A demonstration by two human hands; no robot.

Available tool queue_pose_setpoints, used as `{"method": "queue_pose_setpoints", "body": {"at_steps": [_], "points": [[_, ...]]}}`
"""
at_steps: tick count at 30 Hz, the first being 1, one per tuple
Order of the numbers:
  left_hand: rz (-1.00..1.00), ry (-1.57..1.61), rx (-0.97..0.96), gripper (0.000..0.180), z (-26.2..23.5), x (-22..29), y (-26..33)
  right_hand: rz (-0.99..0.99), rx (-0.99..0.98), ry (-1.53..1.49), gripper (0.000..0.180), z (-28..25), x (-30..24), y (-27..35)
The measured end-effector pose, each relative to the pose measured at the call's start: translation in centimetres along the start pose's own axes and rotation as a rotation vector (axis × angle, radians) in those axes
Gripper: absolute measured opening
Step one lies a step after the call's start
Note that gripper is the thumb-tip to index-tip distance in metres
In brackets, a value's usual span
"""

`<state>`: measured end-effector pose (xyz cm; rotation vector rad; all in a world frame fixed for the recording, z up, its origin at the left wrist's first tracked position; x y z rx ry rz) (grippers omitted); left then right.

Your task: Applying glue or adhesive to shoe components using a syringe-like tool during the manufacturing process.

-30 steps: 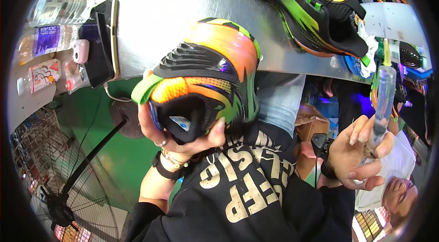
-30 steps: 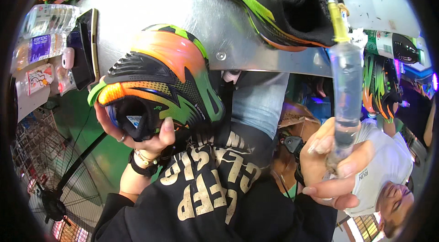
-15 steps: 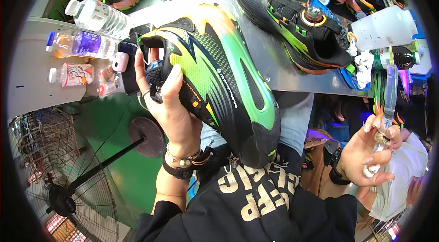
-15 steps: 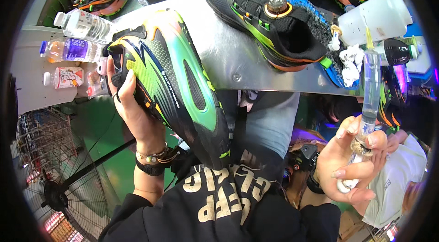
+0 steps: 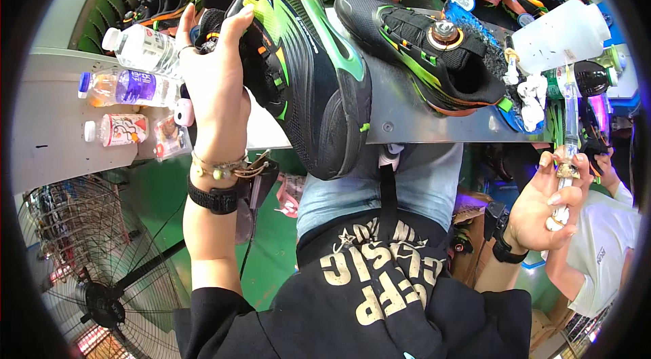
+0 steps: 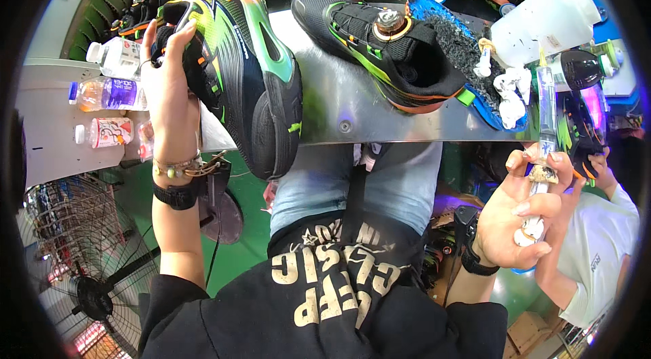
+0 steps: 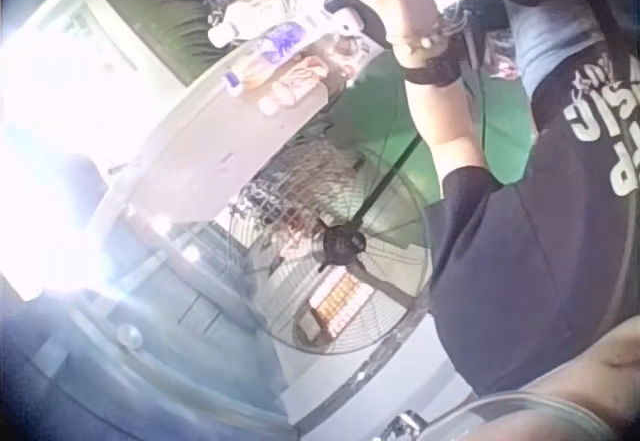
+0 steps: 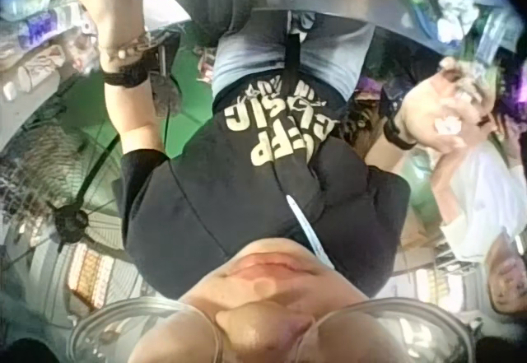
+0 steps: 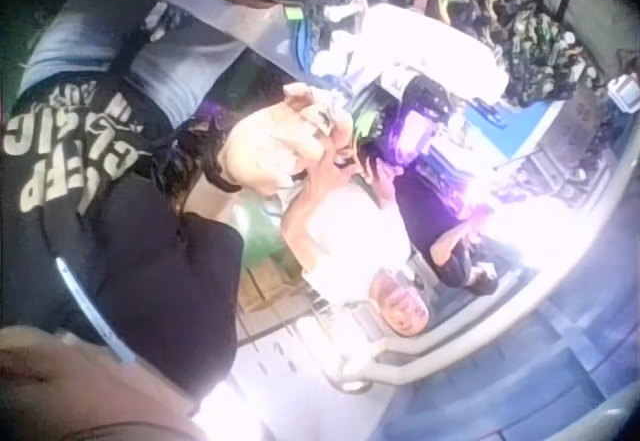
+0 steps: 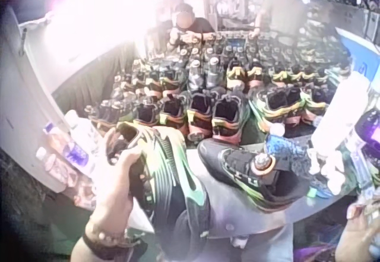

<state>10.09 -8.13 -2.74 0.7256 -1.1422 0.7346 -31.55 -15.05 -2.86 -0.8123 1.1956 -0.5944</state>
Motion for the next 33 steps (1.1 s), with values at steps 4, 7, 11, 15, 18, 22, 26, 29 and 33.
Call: {"method": "queue_pose_setpoints", "body": {"at_steps": [4, 7, 11, 15, 18, 22, 26, 29, 33], "points": [[-0.049, 0.001, -0.027, 0.083, 0.8, 1.0, -0.7, 0.037, -0.012, -0.063, 0.048, -0.1, 0.6, 0.5], [0.052, -0.012, -0.126, 0.082, 1.8, 2.3, -0.7, 0.029, -0.011, -0.036, 0.049, 0.8, 0.4, 0.3], [0.661, -0.454, -0.564, 0.081, 3.1, 5.2, 0.1, 0.101, 0.025, -0.131, 0.051, 0.9, 0.4, 0.1], [0.713, -0.906, -1.279, 0.077, 5.7, 6.5, 1.5, 0.096, 0.020, -0.102, 0.056, 0.8, 0.1, 0.3], [0.658, -1.393, -1.534, 0.080, 7.1, 4.1, 3.6, 0.099, -0.026, -0.051, 0.055, 0.6, 0.2, 0.9], [0.996, -1.478, -1.511, 0.063, 7.8, 4.1, 4.6, 0.122, 0.013, -0.003, 0.051, 0.4, 0.2, 1.4], [1.045, -1.571, -1.591, 0.035, 7.8, 4.2, 4.6, 0.181, 0.029, 0.007, 0.047, -0.8, 0.1, 1.9], [1.087, -1.704, -1.611, 0.028, 6.9, 5.0, 5.0, 0.182, 0.022, 0.027, 0.046, -1.7, 0.0, 2.3], [1.026, -1.700, -1.443, 0.037, 4.6, 6.1, 5.4, 0.186, 0.047, 0.027, 0.046, -2.5, 1.5, 3.1]]}}
Point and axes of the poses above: each hand's wrist, its own y-axis away from the middle knuckle, its own z-axis out of the palm, x = y × z, the point moved 3 cm from there along -y, towards the middle knuckle, and after that the axes turned 14 degrees about -z, right-handed, at the moved point
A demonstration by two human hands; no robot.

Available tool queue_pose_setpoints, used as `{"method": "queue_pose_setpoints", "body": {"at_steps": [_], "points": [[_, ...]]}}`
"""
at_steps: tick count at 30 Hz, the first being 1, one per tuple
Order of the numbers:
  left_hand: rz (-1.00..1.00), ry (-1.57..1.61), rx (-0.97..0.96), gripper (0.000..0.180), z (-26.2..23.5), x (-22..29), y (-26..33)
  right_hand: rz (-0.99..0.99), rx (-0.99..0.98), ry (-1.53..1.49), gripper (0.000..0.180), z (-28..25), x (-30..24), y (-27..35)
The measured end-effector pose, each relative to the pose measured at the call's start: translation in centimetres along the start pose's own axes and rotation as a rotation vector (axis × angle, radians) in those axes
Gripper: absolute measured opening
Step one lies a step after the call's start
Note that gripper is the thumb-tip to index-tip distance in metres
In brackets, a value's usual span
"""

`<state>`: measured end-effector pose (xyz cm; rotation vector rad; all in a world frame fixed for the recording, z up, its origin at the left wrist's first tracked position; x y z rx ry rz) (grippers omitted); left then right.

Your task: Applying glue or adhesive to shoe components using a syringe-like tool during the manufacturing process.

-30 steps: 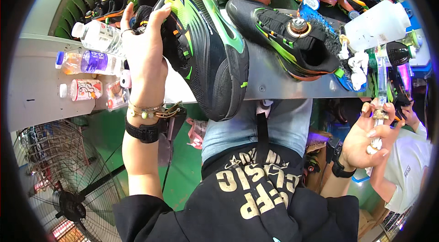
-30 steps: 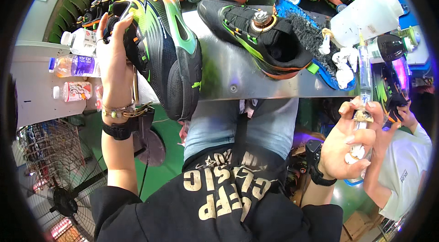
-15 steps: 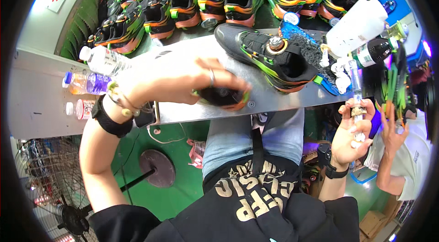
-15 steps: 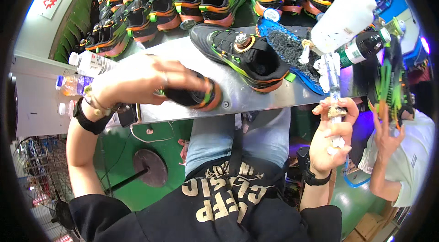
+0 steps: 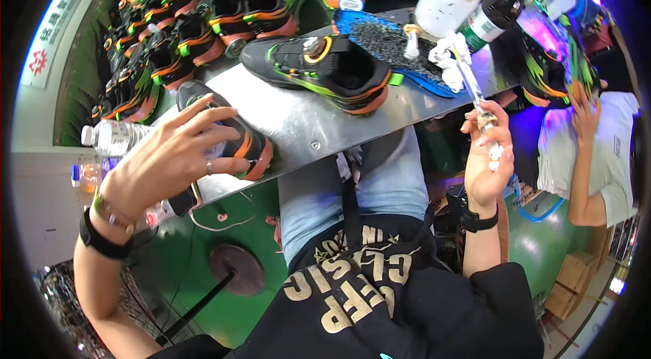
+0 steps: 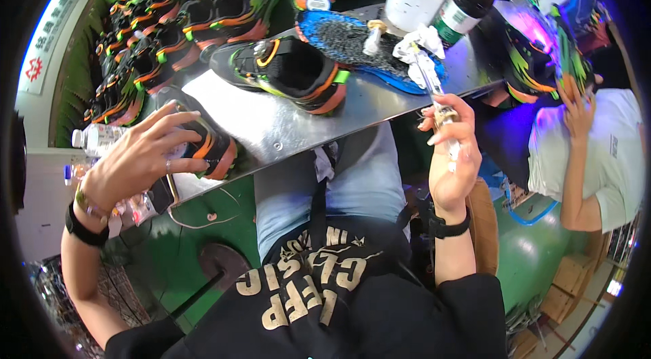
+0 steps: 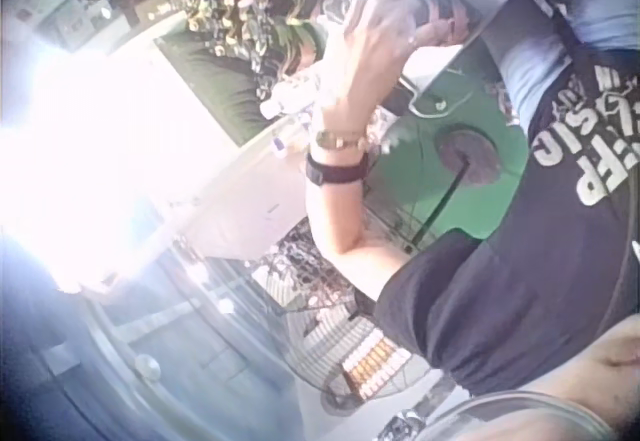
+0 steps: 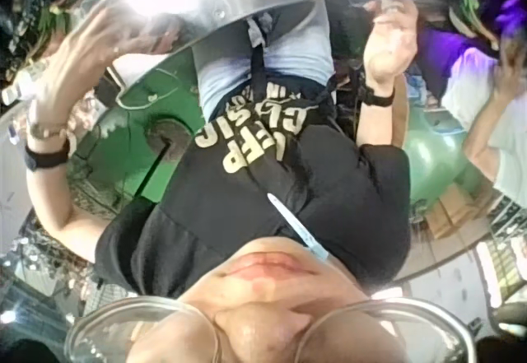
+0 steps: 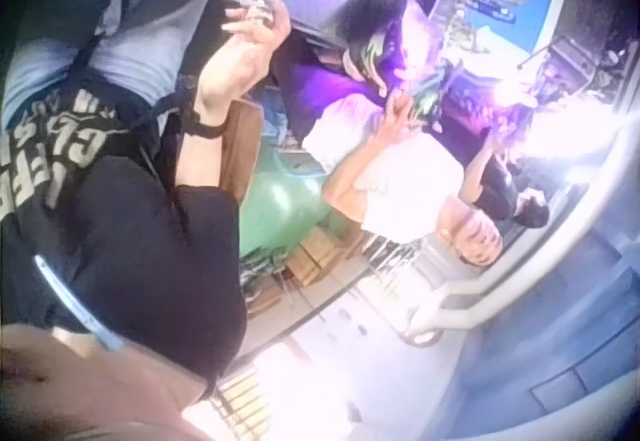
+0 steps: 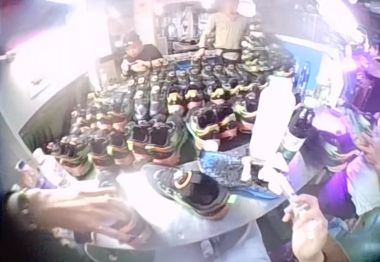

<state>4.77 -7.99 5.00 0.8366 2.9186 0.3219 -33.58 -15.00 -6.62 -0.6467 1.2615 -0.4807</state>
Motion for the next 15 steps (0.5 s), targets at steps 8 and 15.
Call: {"method": "queue_pose_setpoints", "body": {"at_steps": [8, 15], "points": [[-0.162, 0.098, -0.158, 0.071, -4.7, 6.9, -7.5, 0.117, -0.081, -0.006, 0.040, -2.2, 2.1, -1.1], [-0.097, -0.044, 0.172, 0.094, -0.6, 4.9, -17.7, 0.212, -0.265, 0.308, 0.034, -0.4, 2.1, -3.0]]}}
Point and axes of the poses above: each hand's wrist, its own y-axis away from the middle knuckle, its own z-axis out of the palm, x = y × z, the point moved 3 cm from there along -y, towards the middle knuckle, and after that the axes turned 14 degrees about -z, right-handed, at the moved point
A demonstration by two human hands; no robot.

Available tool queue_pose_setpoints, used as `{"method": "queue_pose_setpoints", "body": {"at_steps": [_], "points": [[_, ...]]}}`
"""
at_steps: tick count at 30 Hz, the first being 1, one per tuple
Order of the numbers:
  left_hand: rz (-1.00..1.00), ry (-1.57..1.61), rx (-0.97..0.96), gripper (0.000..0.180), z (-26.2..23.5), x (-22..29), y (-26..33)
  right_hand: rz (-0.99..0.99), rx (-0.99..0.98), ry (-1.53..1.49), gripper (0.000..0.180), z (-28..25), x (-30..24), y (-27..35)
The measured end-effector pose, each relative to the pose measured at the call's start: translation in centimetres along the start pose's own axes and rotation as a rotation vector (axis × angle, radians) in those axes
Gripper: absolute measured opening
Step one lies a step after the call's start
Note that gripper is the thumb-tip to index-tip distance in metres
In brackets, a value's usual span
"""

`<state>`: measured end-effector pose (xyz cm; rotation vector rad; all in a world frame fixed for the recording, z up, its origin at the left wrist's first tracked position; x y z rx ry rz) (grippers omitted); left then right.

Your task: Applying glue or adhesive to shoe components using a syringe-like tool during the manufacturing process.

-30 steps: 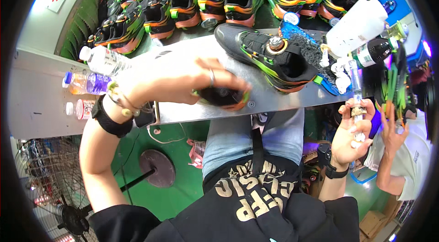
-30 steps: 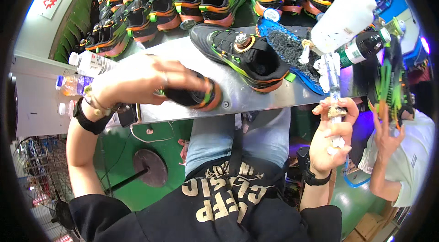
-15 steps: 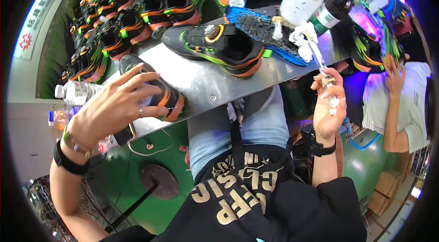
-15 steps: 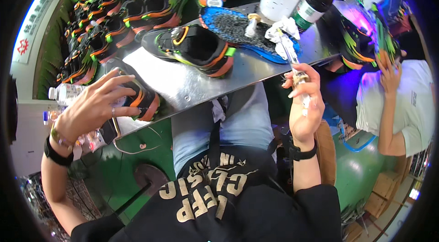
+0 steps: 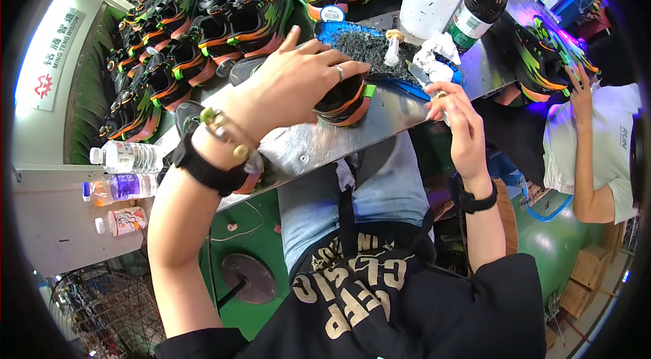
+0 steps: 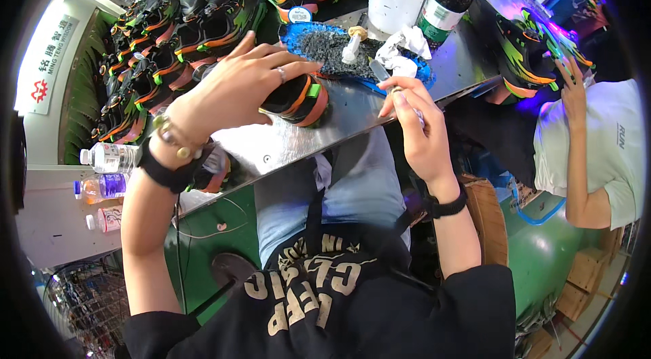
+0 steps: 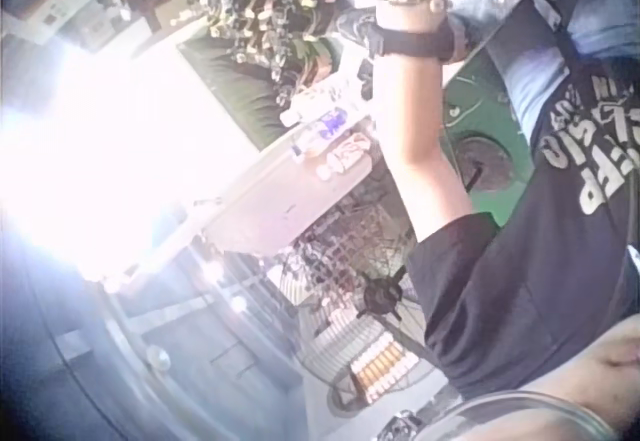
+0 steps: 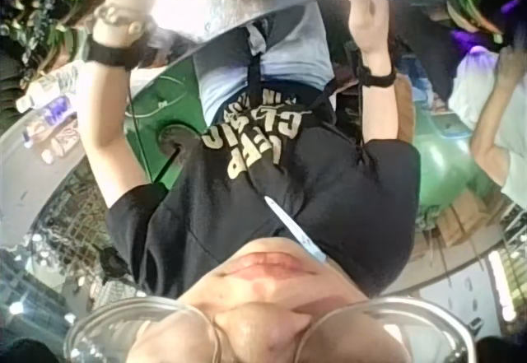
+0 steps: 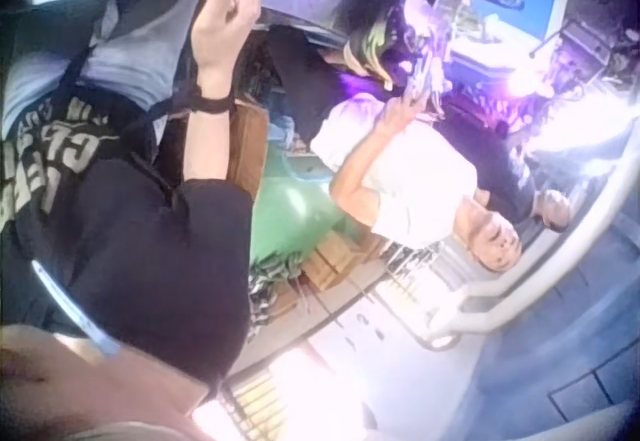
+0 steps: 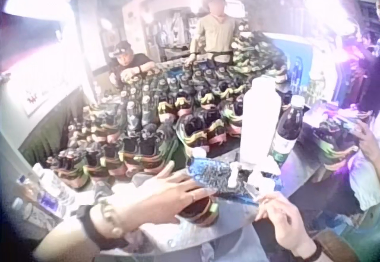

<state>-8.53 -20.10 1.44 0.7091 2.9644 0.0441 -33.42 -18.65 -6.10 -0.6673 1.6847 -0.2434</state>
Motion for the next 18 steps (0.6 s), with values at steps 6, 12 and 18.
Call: {"method": "queue_pose_setpoints", "body": {"at_steps": [6, 12, 18], "points": [[0.015, 0.140, 0.247, 0.067, -1.8, 1.6, 3.5, -0.002, 0.049, -0.057, 0.035, -1.0, -1.1, 1.0], [-0.295, 0.394, 0.726, 0.045, -3.9, 7.6, 12.3, -0.024, 0.106, -0.047, 0.040, -1.7, -1.2, 1.9], [-0.509, 0.341, 0.732, 0.040, -1.5, 11.0, 16.6, -0.085, -0.033, -0.119, 0.046, -1.3, -0.9, 1.0]]}}
Point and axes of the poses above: each hand's wrist, its own y-axis away from the middle knuckle, its own z-axis out of the palm, x = y × z, the point moved 3 cm from there along -y, towards the middle knuckle, and after that the axes turned 14 degrees about -z, right-handed, at the moved point
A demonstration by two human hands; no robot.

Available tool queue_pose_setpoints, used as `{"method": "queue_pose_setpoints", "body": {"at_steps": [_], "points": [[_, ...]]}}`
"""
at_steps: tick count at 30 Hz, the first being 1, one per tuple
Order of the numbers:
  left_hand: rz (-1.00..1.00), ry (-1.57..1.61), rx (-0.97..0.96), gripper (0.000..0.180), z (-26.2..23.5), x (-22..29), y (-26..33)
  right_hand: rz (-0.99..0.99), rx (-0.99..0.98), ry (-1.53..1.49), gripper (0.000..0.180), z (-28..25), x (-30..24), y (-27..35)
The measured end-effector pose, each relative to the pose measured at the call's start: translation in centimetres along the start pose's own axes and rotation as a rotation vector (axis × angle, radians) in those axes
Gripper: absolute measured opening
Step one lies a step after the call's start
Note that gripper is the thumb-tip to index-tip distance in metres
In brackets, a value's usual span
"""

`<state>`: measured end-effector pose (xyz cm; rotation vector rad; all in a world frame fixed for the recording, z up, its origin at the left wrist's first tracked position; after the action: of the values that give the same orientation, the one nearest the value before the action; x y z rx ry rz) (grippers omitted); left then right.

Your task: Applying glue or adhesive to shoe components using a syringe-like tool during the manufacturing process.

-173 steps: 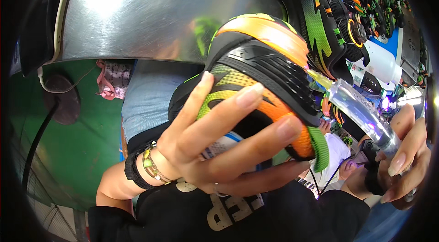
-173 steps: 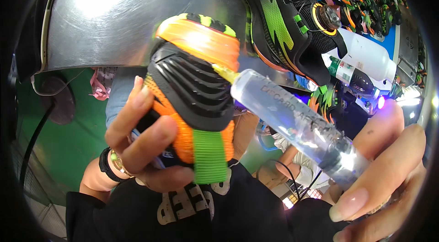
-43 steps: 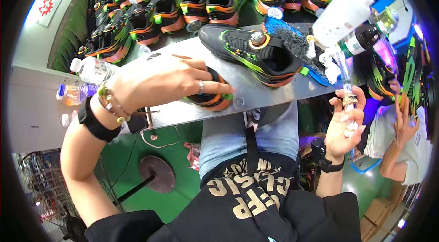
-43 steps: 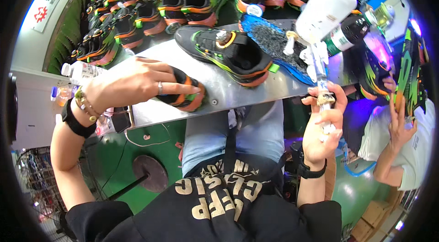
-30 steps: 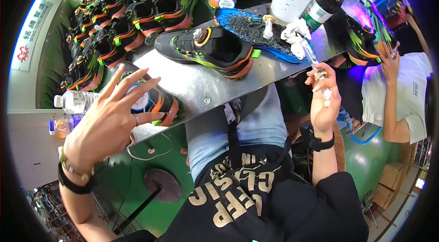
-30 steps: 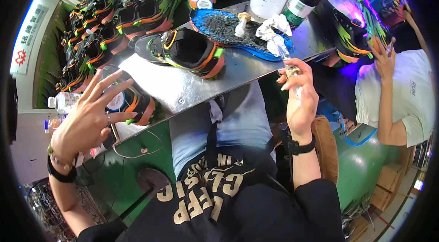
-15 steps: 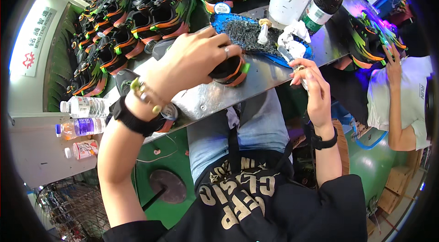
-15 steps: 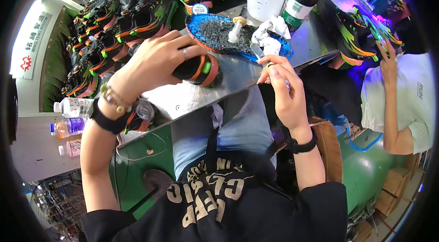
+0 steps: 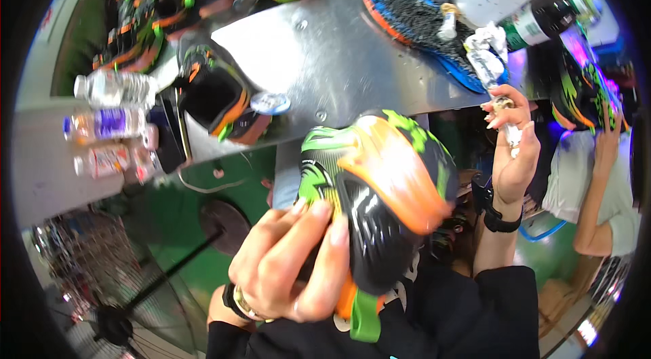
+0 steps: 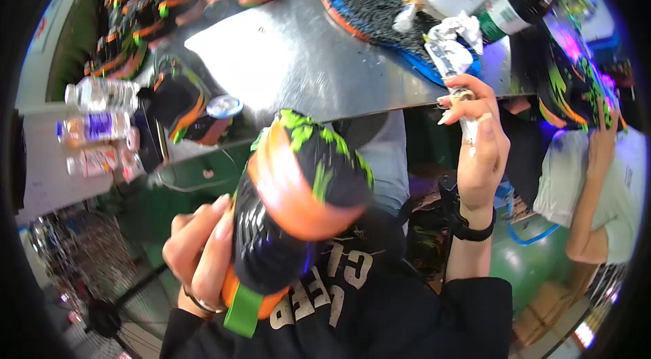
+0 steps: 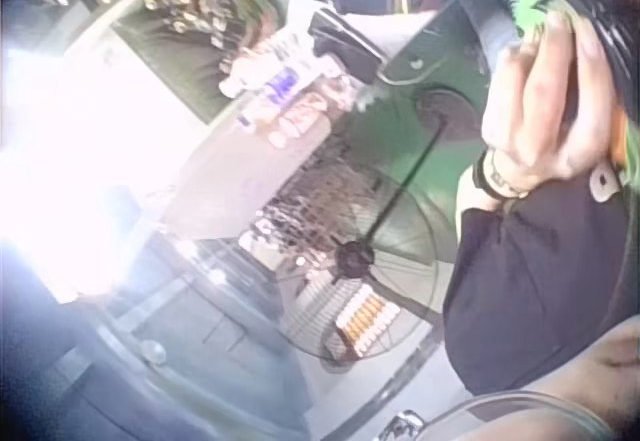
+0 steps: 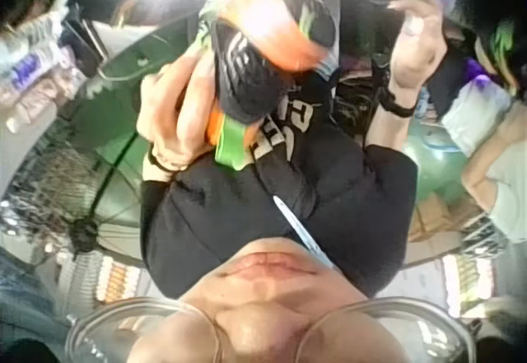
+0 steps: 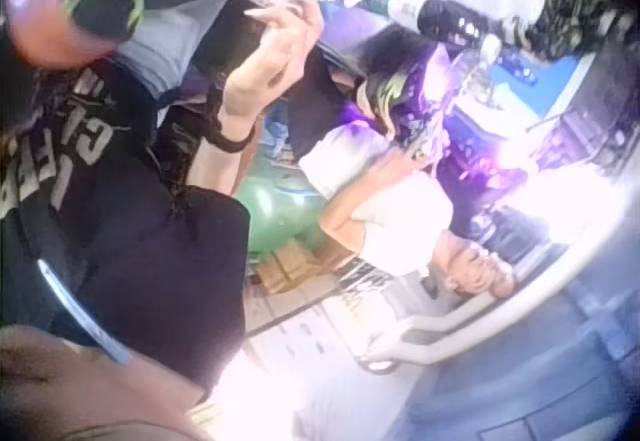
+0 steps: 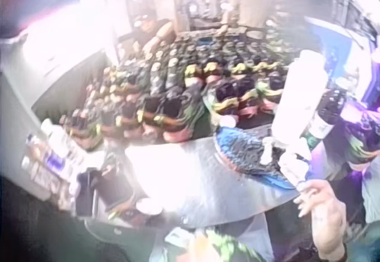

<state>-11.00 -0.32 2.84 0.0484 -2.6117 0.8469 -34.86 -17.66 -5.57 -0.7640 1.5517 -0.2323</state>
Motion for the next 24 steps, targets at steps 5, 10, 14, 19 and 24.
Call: {"method": "queue_pose_setpoints", "body": {"at_steps": [5, 10, 14, 19, 24], "points": [[-0.092, -0.233, 0.050, 0.027, 3.3, -2.0, 4.2, 0.117, -0.114, 0.024, 0.048, 1.3, 0.0, -0.4], [-0.101, -0.175, 0.085, 0.028, 8.0, -2.1, 8.1, 0.109, -0.083, -0.002, 0.052, 0.8, -0.3, -0.5], [-0.114, -0.061, 0.075, 0.033, 8.7, -2.5, 8.3, 0.140, -0.118, -0.005, 0.058, 0.5, -0.3, -1.0], [-0.108, -0.027, 0.017, 0.030, 8.7, -2.7, 8.2, 0.243, -0.154, 0.148, 0.063, 0.7, -0.8, -1.6], [-0.124, -0.016, -0.007, 0.031, 8.9, -2.9, 7.7, 0.240, -0.186, 0.080, 0.073, 0.5, -1.2, -2.8]]}}
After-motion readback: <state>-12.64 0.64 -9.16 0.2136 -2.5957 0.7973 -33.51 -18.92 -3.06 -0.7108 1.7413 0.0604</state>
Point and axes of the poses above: each hand's wrist, its own y-axis away from the middle knuckle, its own z-axis out of the palm, x = y × z, the point moved 3 cm from there along -y, towards the middle knuckle, and after that the axes turned 14 degrees about -z, right-handed, at the moved point
